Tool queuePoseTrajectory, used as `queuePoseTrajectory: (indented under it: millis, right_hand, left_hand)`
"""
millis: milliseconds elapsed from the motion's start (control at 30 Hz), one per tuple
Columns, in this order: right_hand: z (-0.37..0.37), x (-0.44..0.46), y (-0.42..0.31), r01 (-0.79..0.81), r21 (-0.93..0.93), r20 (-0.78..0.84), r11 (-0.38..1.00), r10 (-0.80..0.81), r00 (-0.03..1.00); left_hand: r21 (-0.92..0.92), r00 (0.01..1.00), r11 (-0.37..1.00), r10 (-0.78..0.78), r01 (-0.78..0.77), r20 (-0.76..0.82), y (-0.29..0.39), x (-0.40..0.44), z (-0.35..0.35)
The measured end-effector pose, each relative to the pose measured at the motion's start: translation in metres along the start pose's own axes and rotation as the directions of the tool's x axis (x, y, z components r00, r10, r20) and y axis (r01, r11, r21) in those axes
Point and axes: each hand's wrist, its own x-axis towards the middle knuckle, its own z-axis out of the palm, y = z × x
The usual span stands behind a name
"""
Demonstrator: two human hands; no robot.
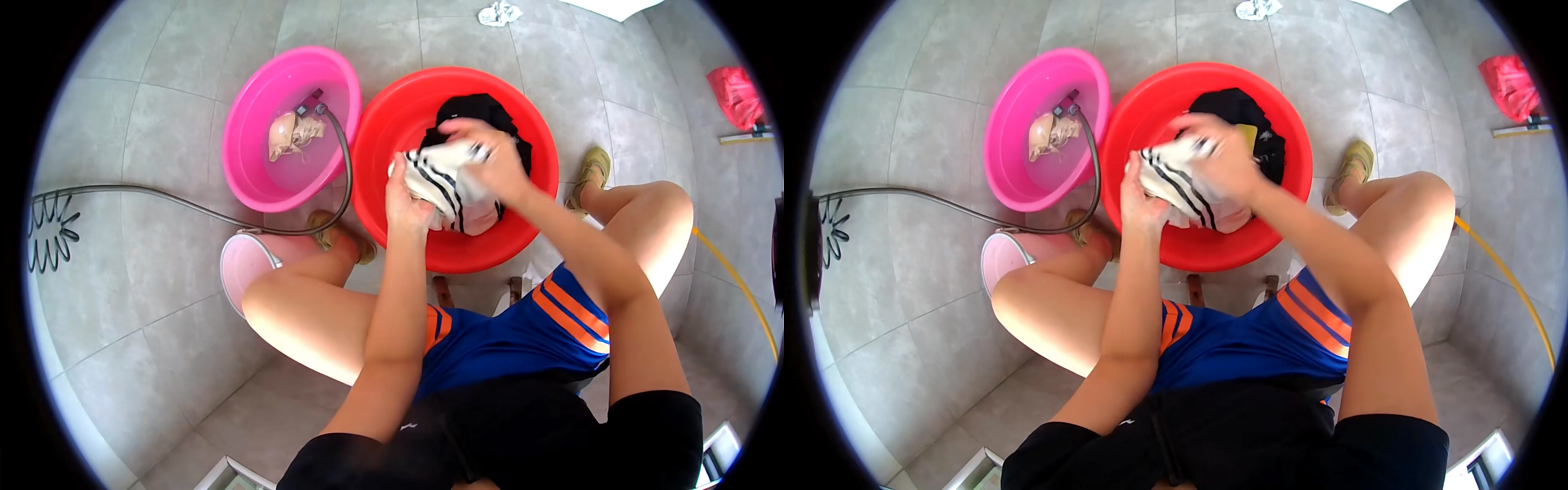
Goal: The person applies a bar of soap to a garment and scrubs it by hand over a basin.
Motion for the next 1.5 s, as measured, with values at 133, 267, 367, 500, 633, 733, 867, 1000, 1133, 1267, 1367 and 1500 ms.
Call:
queuePoseTrajectory:
  millis: [133, 267, 367, 500, 633, 733, 867, 1000, 1133, 1267, 1367, 1500]
  right_hand:
    - [0.055, -0.056, -0.01, 0.34, -0.462, 0.106, 0.819, -0.329, 0.938]
    - [0.044, -0.014, -0.011, -0.45, -0.231, -0.364, 0.862, 0.353, 0.862]
    - [0.052, -0.014, -0.009, -0.125, -0.269, -0.38, 0.955, 0.013, 0.925]
    - [0.075, -0.051, -0.029, 0.298, -0.536, 0.0, 0.79, -0.353, 0.936]
    - [0.05, -0.006, 0.01, -0.139, -0.441, -0.39, 0.887, -0.049, 0.92]
    - [0.038, 0.008, 0.012, -0.146, -0.515, -0.407, 0.845, -0.091, 0.909]
    - [0.073, -0.028, -0.01, 0.014, -0.639, -0.239, 0.769, -0.215, 0.947]
    - [0.033, 0.012, 0.011, -0.193, -0.476, -0.402, 0.858, -0.017, 0.916]
    - [0.071, -0.03, -0.009, 0.08, -0.447, -0.225, 0.891, -0.198, 0.954]
    - [0.062, -0.027, 0.003, -0.01, -0.416, -0.242, 0.909, -0.1, 0.965]
    - [0.034, 0.005, 0.019, -0.211, -0.502, -0.425, 0.839, -0.027, 0.905]
    - [0.078, -0.045, -0.001, 0.034, -0.497, -0.154, 0.867, -0.127, 0.98]
  left_hand:
    - [-0.041, 0.878, 0.954, -0.258, 0.298, 0.403, -0.025, 0.026, -0.058]
    - [-0.035, 0.98, 0.993, -0.119, 0.115, -0.159, -0.054, -0.017, 0.019]
    - [-0.038, 0.992, 0.993, -0.114, 0.112, -0.048, -0.041, -0.019, 0.03]
    - [0.067, 0.909, 0.998, -0.013, -0.016, 0.416, -0.02, 0.012, -0.027]
    - [0.077, 0.999, 0.997, -0.015, 0.012, 0.034, -0.044, -0.013, 0.024]
    - [0.106, 0.999, 0.994, -0.038, 0.04, -0.022, -0.049, -0.004, 0.019]
    - [0.014, 0.706, 0.952, -0.237, 0.307, 0.667, -0.019, 0.013, -0.02]
    - [0.193, 0.969, 0.978, 0.12, -0.078, -0.217, -0.056, -0.009, 0.026]
    - [0.127, 0.951, 0.992, -0.022, -0.018, 0.31, -0.029, -0.012, -0.002]
    - [0.194, 0.987, 0.978, 0.051, -0.081, 0.154, -0.037, -0.01, -0.008]
    - [0.239, 0.999, 0.97, 0.04, -0.037, -0.008, -0.037, -0.017, 0.03]
    - [0.022, 0.809, 0.989, -0.132, 0.146, 0.573, -0.022, -0.009, -0.006]
